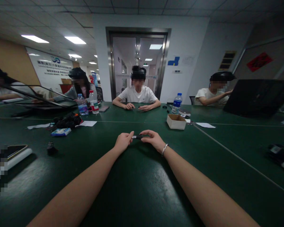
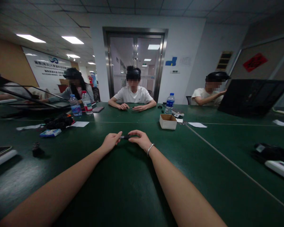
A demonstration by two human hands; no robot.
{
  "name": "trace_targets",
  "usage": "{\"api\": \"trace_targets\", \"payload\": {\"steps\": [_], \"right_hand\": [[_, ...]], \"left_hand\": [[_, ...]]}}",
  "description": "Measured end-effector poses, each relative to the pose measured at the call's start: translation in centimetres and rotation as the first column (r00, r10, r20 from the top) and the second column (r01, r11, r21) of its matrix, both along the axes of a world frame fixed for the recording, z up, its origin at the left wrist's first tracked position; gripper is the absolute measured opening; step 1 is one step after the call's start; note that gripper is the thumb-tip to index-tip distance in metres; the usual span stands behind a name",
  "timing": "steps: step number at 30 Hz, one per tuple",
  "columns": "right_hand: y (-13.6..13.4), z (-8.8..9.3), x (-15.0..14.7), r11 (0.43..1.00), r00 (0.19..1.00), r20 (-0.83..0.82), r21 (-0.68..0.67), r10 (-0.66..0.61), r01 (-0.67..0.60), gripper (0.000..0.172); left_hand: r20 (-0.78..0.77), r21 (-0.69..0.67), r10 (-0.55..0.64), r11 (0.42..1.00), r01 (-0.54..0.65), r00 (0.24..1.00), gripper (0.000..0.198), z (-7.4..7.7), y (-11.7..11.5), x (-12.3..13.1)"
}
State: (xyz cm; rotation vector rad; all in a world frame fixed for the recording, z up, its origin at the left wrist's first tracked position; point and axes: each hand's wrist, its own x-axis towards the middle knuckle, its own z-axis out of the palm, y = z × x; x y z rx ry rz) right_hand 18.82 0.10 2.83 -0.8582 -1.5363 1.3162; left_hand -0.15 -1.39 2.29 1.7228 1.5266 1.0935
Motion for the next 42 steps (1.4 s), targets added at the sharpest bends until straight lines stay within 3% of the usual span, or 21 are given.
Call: {"api": "trace_targets", "payload": {"steps": [6, 16, 23, 28, 42], "right_hand": [[-0.22, 0.25, -0.07, 1.000, 1.000, -0.018, -0.022, 0.001, -0.001, 0.036], [0.01, 0.03, -0.08, 1.000, 1.000, -0.005, -0.024, -0.013, 0.013, 0.035], [0.31, -0.32, -0.12, 0.997, 0.999, -0.028, -0.067, -0.033, 0.031, 0.033], [0.35, -0.37, -0.03, 0.998, 1.000, -0.024, -0.058, -0.011, 0.010, 0.034], [0.28, -0.20, -0.03, 1.000, 1.000, 0.001, -0.026, -0.001, 0.001, 0.037]], "left_hand": [[0.031, -0.065, -0.026, 0.997, 0.028, 0.999, 0.056, -0.14, 0.35, -0.07], [0.110, 0.015, -0.104, 0.995, 0.103, 0.988, 0.047, -0.24, -0.05, 0.21], [0.164, 0.103, -0.199, 0.978, 0.184, 0.966, 0.031, -0.15, -0.35, 0.52], [0.180, 0.062, -0.222, 0.975, 0.214, 0.958, 0.027, -0.52, 0.10, 0.40], [0.096, -0.026, -0.209, 0.977, 0.213, 0.973, 0.049, -0.50, 0.16, 0.35]]}}
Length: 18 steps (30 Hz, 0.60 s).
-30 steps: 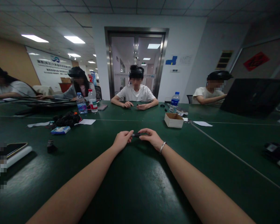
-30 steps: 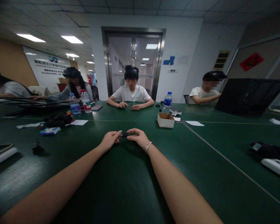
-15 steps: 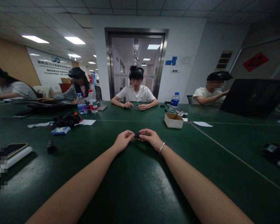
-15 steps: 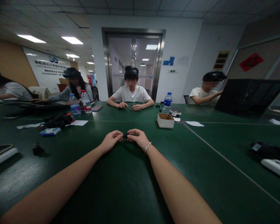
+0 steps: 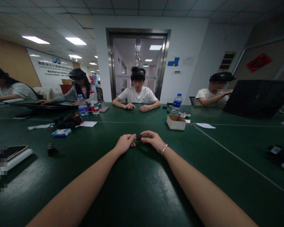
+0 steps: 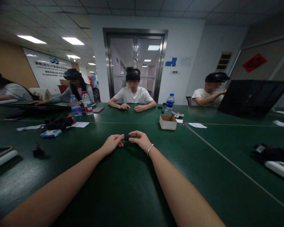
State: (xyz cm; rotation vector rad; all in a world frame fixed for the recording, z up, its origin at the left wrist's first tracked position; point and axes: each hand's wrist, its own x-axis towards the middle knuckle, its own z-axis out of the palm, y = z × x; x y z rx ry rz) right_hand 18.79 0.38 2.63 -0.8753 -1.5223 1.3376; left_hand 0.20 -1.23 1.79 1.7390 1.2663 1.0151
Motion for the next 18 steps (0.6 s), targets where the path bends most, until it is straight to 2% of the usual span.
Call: {"api": "trace_targets", "payload": {"steps": [9, 18], "right_hand": [[0.06, -0.04, 0.14, 1.000, 1.000, -0.013, 0.001, 0.024, -0.024, 0.037], [-0.27, 0.26, 0.03, 0.998, 0.999, -0.033, -0.054, 0.010, -0.012, 0.035]], "left_hand": [[-0.052, 0.021, 0.024, 1.000, -0.023, 0.998, 0.055, -0.01, -0.32, -0.03], [-0.103, 0.145, 0.086, 0.987, -0.071, 0.991, 0.044, 0.44, -0.77, 0.01]]}}
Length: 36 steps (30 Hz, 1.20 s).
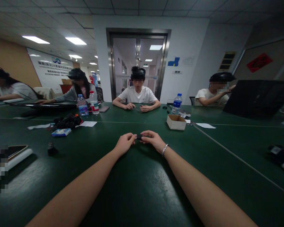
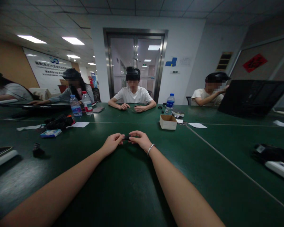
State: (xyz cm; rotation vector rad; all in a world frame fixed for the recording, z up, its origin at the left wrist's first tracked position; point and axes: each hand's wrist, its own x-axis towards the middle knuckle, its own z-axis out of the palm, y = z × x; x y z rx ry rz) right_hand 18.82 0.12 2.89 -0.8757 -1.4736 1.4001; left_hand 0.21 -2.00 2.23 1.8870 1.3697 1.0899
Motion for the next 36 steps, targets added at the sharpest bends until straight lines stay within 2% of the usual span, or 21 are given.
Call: {"api": "trace_targets", "payload": {"steps": [4, 8, 13, 15, 18, 21, 24, 26, 28, 30, 33, 36], "right_hand": [[0.07, -0.15, -0.01, 1.000, 1.000, -0.018, -0.004, -0.002, 0.002, 0.035], [0.22, -0.30, 0.05, 1.000, 1.000, -0.027, -0.001, 0.004, -0.004, 0.035], [0.23, -0.28, 0.09, 1.000, 1.000, -0.024, 0.000, -0.004, 0.004, 0.034], [0.21, -0.26, 0.08, 1.000, 1.000, -0.025, -0.002, -0.005, 0.005, 0.034], [0.18, -0.25, 0.06, 1.000, 0.999, -0.032, -0.002, -0.014, 0.014, 0.033], [0.18, -0.23, 0.05, 1.000, 0.999, -0.030, -0.001, -0.014, 0.014, 0.033], [0.19, -0.21, 0.05, 1.000, 0.999, -0.029, -0.008, -0.016, 0.016, 0.033], [0.21, -0.24, 0.04, 1.000, 0.999, -0.033, -0.012, -0.017, 0.016, 0.033], [0.24, -0.30, 0.03, 1.000, 0.999, -0.033, -0.015, -0.016, 0.016, 0.033], [0.28, -0.37, 0.02, 1.000, 0.999, -0.031, -0.018, -0.018, 0.018, 0.033], [0.31, -0.40, 0.03, 1.000, 1.000, -0.026, -0.016, -0.017, 0.016, 0.034], [0.32, -0.36, 0.05, 1.000, 0.999, -0.034, -0.014, -0.014, 0.013, 0.033]], "left_hand": [[0.072, 0.070, 0.008, 0.997, -0.013, 0.997, 0.030, 0.12, -0.11, 0.13], [0.117, 0.121, -0.057, 0.992, 0.043, 0.991, 0.023, 0.13, -0.10, 0.02], [0.171, 0.082, -0.091, 0.994, 0.077, 0.981, 0.033, 0.01, -0.06, -0.04], [0.206, 0.042, -0.050, 0.998, 0.042, 0.977, 0.039, -0.03, 0.00, 0.04], [0.238, -0.063, 0.011, 0.998, 0.004, 0.971, 0.037, 0.02, 0.05, 0.11], [0.203, -0.081, -0.024, 0.996, 0.041, 0.979, 0.033, 0.19, -0.01, 0.01], [0.176, 0.035, -0.077, 0.997, 0.072, 0.981, 0.025, 0.24, -0.03, -0.09], [0.184, 0.076, -0.086, 0.994, 0.073, 0.979, 0.029, 0.13, 0.06, -0.08], [0.208, 0.050, -0.060, 0.997, 0.050, 0.976, 0.042, -0.04, 0.20, -0.01], [0.221, -0.014, -0.002, 1.000, 0.005, 0.975, 0.043, -0.18, 0.28, 0.04], [0.112, -0.094, 0.021, 0.995, -0.011, 0.993, 0.042, -0.17, 0.16, -0.01], [0.020, -0.050, -0.007, 0.999, 0.008, 1.000, 0.042, -0.04, -0.09, -0.11]]}}
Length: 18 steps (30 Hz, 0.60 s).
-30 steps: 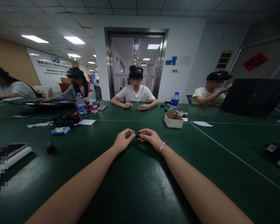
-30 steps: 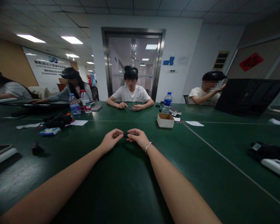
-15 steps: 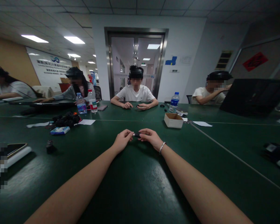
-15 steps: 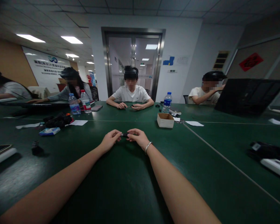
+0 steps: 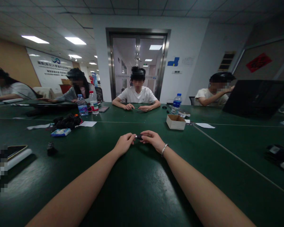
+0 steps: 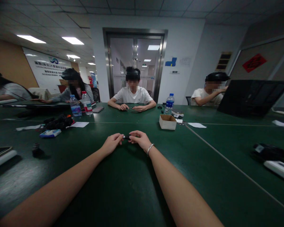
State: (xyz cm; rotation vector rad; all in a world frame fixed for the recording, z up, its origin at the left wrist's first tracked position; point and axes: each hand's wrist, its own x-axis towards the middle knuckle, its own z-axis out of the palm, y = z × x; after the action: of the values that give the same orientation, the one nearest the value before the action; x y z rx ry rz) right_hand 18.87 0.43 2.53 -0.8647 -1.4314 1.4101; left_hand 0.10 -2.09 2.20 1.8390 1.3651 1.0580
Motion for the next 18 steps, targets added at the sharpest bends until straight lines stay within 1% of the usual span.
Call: {"api": "trace_targets", "payload": {"steps": [2, 3, 4, 5, 6, 8, 9, 11, 12, 14, 15, 16, 17, 18], "right_hand": [[0.00, 0.03, 0.01, 1.000, 1.000, -0.008, -0.002, -0.005, 0.005, 0.032], [0.00, 0.04, 0.00, 1.000, 1.000, -0.007, -0.003, -0.006, 0.006, 0.032], [-0.01, 0.05, 0.00, 1.000, 1.000, -0.001, -0.004, -0.005, 0.005, 0.032], [-0.01, 0.06, -0.01, 1.000, 1.000, 0.008, -0.003, -0.001, 0.001, 0.032], [-0.01, 0.07, -0.02, 1.000, 1.000, 0.016, -0.001, 0.002, -0.002, 0.032], [-0.01, 0.09, -0.05, 1.000, 1.000, 0.025, 0.004, 0.007, -0.008, 0.033], [-0.01, 0.09, -0.05, 1.000, 1.000, 0.025, 0.008, 0.008, -0.009, 0.033], [0.00, 0.10, -0.06, 1.000, 1.000, 0.027, 0.011, 0.012, -0.012, 0.033], [0.01, 0.10, -0.06, 1.000, 1.000, 0.029, 0.012, 0.013, -0.013, 0.032], [0.02, 0.09, -0.05, 1.000, 0.999, 0.033, 0.013, 0.016, -0.017, 0.032], [0.02, 0.08, -0.05, 1.000, 0.999, 0.034, 0.012, 0.018, -0.018, 0.032], [0.01, 0.08, -0.04, 1.000, 0.999, 0.034, 0.011, 0.019, -0.019, 0.032], [0.00, 0.08, -0.04, 1.000, 0.999, 0.034, 0.010, 0.020, -0.020, 0.032], [-0.02, 0.08, -0.04, 1.000, 0.999, 0.033, 0.008, 0.021, -0.021, 0.032]], "left_hand": [[0.047, 0.056, -0.001, 0.998, -0.002, 0.999, 0.037, 0.03, -0.06, -0.03], [0.078, 0.068, 0.005, 0.998, -0.011, 0.997, 0.040, 0.01, -0.04, -0.05], [0.098, 0.063, 0.016, 0.998, -0.023, 0.995, 0.044, -0.03, 0.01, -0.06], [0.101, 0.045, 0.029, 0.998, -0.034, 0.994, 0.043, -0.08, 0.07, -0.07], [0.089, 0.021, 0.040, 0.999, -0.042, 0.995, 0.039, -0.14, 0.13, -0.09], [0.042, -0.009, 0.037, 0.999, -0.036, 0.998, 0.040, -0.24, 0.23, -0.11], [0.025, 0.000, 0.024, 1.000, -0.024, 0.999, 0.039, -0.28, 0.27, -0.11], [0.033, 0.050, 0.006, 0.999, -0.008, 0.999, 0.029, -0.32, 0.33, -0.08], [0.056, 0.072, 0.010, 0.997, -0.014, 0.998, 0.030, -0.32, 0.36, -0.06], [0.103, 0.074, 0.054, 0.995, -0.062, 0.993, 0.041, -0.27, 0.42, -0.05], [0.104, 0.055, 0.086, 0.994, -0.092, 0.991, 0.039, -0.23, 0.44, -0.06], [0.084, 0.036, 0.107, 0.993, -0.111, 0.991, 0.035, -0.19, 0.45, -0.08], [0.050, 0.025, 0.114, 0.993, -0.116, 0.992, 0.035, -0.15, 0.44, -0.11], [0.012, 0.028, 0.107, 0.994, -0.107, 0.994, 0.039, -0.14, 0.43, -0.14]]}}
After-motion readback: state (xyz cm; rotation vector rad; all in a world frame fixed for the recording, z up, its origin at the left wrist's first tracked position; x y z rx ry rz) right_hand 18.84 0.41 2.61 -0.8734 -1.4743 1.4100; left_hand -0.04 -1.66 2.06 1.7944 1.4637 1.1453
